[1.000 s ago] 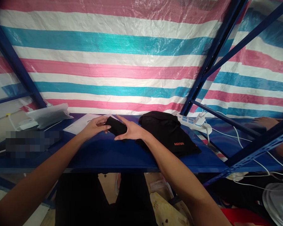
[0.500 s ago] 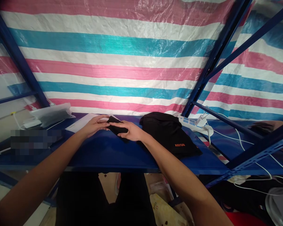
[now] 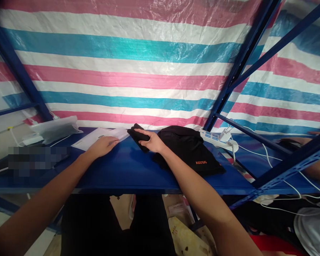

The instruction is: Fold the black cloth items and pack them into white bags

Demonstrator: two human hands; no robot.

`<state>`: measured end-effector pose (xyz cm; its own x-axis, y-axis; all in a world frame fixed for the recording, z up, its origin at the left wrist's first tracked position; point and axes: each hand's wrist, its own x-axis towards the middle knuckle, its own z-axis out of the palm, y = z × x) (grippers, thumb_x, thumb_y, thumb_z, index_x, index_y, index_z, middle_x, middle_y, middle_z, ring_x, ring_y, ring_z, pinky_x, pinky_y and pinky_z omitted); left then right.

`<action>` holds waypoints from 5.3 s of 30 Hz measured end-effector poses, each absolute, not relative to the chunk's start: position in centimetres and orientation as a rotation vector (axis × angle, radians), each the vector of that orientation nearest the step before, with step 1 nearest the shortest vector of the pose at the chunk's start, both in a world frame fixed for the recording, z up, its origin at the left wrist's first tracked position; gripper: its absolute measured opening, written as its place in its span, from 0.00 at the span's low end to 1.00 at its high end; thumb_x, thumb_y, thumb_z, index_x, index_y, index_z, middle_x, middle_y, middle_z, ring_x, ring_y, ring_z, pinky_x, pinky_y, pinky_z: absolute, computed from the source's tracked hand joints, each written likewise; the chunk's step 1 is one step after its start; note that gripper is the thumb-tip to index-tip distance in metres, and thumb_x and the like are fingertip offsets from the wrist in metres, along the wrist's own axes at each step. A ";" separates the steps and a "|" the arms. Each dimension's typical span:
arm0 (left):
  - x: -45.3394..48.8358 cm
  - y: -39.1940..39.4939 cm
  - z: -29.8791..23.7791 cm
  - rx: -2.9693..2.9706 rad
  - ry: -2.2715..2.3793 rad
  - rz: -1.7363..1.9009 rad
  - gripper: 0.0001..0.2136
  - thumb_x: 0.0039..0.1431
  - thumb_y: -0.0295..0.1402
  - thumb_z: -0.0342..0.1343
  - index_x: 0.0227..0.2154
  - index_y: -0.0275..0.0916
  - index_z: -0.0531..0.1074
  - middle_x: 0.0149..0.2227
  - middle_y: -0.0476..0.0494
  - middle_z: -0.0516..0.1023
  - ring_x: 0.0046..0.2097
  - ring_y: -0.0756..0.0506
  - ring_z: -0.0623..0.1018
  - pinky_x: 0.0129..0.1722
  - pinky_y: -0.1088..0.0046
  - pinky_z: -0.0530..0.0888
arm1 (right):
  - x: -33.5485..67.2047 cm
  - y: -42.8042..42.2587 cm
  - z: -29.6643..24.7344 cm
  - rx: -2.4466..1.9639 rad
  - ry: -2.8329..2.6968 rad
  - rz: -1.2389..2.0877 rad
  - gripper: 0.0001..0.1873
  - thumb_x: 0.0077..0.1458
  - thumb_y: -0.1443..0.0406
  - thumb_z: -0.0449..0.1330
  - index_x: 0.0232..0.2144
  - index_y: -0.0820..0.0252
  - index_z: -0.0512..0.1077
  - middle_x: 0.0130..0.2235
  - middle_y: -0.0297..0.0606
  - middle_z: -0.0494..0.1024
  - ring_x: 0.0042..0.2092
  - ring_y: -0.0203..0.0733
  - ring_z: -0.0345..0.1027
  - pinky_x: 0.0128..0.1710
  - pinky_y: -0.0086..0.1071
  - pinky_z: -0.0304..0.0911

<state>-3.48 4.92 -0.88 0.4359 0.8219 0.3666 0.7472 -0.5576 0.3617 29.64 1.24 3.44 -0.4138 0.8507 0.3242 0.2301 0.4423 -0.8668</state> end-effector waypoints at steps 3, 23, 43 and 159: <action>-3.1 4.8 -0.6 2.540 1.518 0.790 0.21 0.72 0.45 0.49 0.51 0.43 0.86 0.53 0.35 0.87 0.55 0.28 0.83 0.60 0.49 0.75 | 29.6 1.4 3.3 -0.880 -1.912 0.930 0.37 0.58 0.64 0.70 0.69 0.48 0.75 0.71 0.38 0.74 0.61 0.54 0.78 0.57 0.41 0.77; -1.1 3.5 0.0 2.559 1.877 0.961 0.21 0.76 0.37 0.43 0.44 0.39 0.84 0.59 0.35 0.78 0.40 0.39 0.83 0.45 0.58 0.80 | 27.8 0.8 3.0 -0.829 -1.630 1.268 0.42 0.49 0.63 0.78 0.66 0.43 0.77 0.67 0.35 0.78 0.60 0.51 0.79 0.59 0.42 0.77; 5.0 0.4 0.7 2.907 1.397 1.036 0.41 0.60 0.19 0.53 0.77 0.42 0.55 0.73 0.30 0.65 0.69 0.27 0.70 0.66 0.46 0.72 | 23.2 1.4 0.6 -0.930 -1.057 1.491 0.45 0.45 0.65 0.77 0.66 0.50 0.73 0.36 0.35 0.82 0.28 0.42 0.77 0.16 0.29 0.67; -0.3 1.8 0.6 2.580 0.969 0.972 0.27 0.79 0.52 0.45 0.71 0.47 0.72 0.73 0.42 0.71 0.72 0.35 0.71 0.75 0.53 0.66 | 25.4 -0.5 3.1 -0.677 -2.181 -0.202 0.20 0.72 0.57 0.65 0.62 0.53 0.76 0.60 0.48 0.79 0.69 0.59 0.61 0.68 0.60 0.65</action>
